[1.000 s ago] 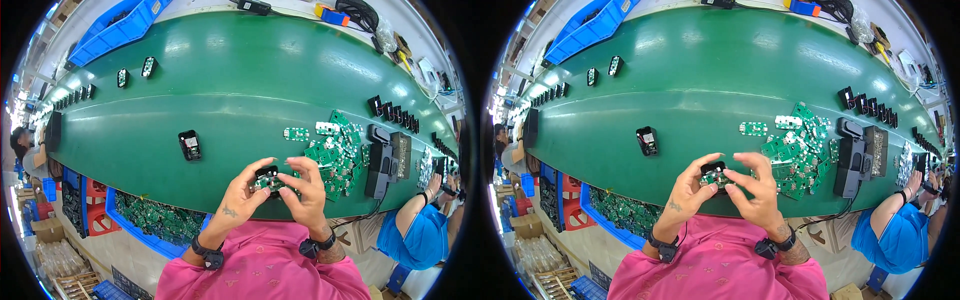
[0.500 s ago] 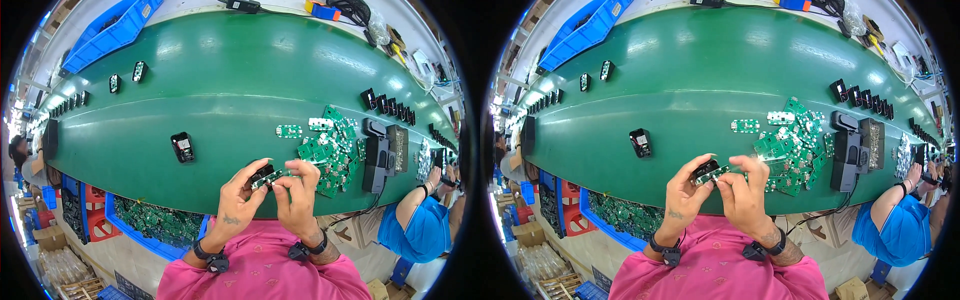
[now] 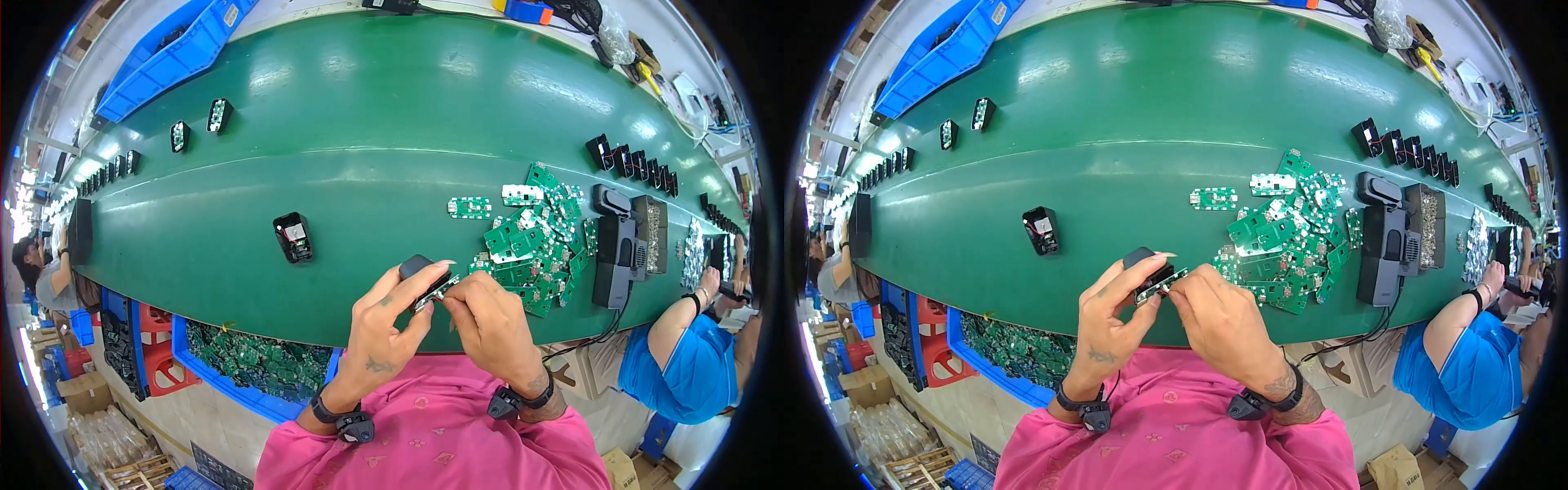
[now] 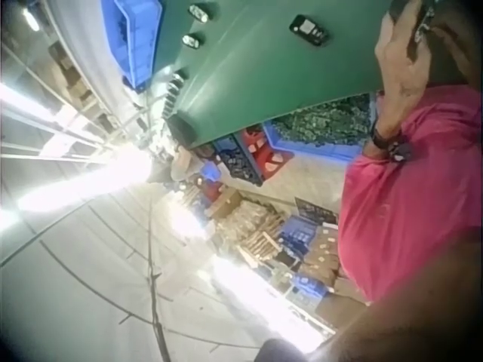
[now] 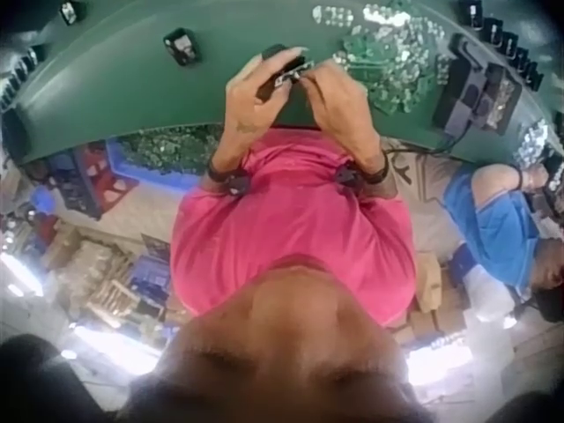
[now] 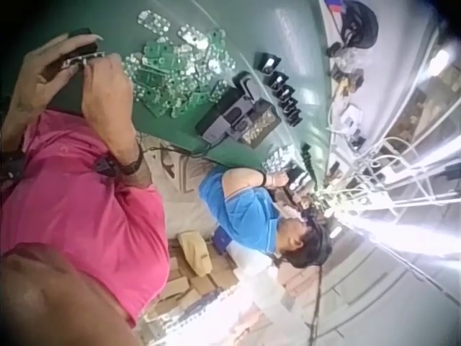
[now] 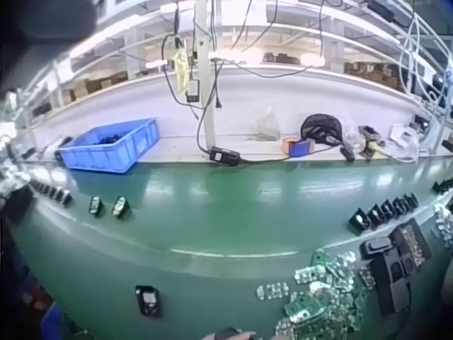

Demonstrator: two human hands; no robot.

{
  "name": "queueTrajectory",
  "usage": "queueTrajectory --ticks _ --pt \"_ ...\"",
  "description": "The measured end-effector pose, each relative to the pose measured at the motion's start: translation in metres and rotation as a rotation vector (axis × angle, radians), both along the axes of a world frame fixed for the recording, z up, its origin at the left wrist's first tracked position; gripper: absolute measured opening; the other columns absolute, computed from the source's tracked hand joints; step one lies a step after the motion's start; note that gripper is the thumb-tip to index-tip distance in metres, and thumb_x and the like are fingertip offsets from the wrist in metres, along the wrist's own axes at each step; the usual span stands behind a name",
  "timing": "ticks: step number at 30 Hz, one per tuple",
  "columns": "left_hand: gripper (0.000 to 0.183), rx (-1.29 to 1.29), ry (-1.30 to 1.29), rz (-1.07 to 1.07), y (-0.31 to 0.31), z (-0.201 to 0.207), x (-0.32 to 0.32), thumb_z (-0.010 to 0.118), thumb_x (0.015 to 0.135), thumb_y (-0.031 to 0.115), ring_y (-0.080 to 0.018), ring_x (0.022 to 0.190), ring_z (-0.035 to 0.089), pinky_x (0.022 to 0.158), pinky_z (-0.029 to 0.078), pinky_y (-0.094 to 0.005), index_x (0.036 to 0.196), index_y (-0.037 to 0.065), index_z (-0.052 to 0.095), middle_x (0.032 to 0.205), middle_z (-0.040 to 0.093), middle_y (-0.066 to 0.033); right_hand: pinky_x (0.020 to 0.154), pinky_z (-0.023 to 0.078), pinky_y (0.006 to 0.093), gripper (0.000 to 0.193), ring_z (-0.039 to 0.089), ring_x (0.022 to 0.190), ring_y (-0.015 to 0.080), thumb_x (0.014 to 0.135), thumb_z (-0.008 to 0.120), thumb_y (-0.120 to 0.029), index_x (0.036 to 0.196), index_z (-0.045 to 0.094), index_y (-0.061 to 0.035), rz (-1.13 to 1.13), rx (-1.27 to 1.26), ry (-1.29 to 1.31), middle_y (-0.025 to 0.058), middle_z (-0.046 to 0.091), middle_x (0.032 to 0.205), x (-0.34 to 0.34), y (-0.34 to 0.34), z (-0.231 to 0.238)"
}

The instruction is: The person picks up a black plastic housing and a green circuit board, fits the board into the housing by hand, and places the assembled unit onto the conveyor belt.

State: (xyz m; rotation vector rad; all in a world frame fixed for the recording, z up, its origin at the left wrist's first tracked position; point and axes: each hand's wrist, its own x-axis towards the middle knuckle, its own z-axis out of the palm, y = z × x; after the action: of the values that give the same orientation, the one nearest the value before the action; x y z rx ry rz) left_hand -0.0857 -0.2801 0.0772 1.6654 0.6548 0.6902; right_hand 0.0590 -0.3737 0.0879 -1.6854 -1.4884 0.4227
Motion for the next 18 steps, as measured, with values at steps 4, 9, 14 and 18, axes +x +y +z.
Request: queueTrajectory --ticks 4,9,14,18 --pt "0.055 0.192 0.084 -0.001 0.001 0.008 0.004 0.062 0.080 -0.010 -0.0277 0.083 0.063 0.074 0.052 -0.0346 0.131 0.011 0.063 0.104 0.061 -0.0158 0.054 0.047 0.0393 0.011 0.061 0.066 0.0301 0.084 0.066 0.003 0.091 0.058 -0.0002 -0.020 -0.013 -0.116 0.0124 0.058 0.083 -0.003 0.003 -0.003" --pt "0.054 0.148 0.133 0.045 -0.006 -0.003 0.004 0.062 0.079 -0.010 -0.0286 0.086 0.065 0.075 0.052 -0.0342 0.130 0.009 0.063 0.105 0.061 -0.0167 0.053 0.046 0.0409 0.011 0.059 0.064 0.0314 0.084 0.066 0.003 0.091 0.059 -0.0021 -0.063 -0.015 -0.192 0.0114 0.057 0.083 -0.010 0.004 -0.017" --pt "0.054 -0.417 -0.215 0.149 -0.005 -0.023 -0.001 0.060 0.090 -0.006 -0.0187 0.099 0.067 0.081 0.056 -0.0277 0.141 0.005 0.048 0.118 0.062 -0.0136 0.050 0.045 0.0327 0.012 0.059 0.059 0.0189 0.089 0.066 -0.004 0.099 0.061 -0.0005 -0.212 0.025 -0.012 0.0082 0.057 0.075 -0.013 0.011 -0.027" --pt "0.055 -0.563 -0.089 -0.023 0.007 -0.010 -0.006 0.063 0.089 -0.007 -0.0176 0.101 0.066 0.083 0.059 -0.0282 0.139 0.003 0.044 0.130 0.053 -0.0135 0.051 0.046 0.0223 0.015 0.059 0.061 0.0066 0.094 0.065 -0.008 0.101 0.060 0.0037 -0.231 -0.249 0.778 0.0043 0.065 0.076 -0.001 0.001 -0.034"
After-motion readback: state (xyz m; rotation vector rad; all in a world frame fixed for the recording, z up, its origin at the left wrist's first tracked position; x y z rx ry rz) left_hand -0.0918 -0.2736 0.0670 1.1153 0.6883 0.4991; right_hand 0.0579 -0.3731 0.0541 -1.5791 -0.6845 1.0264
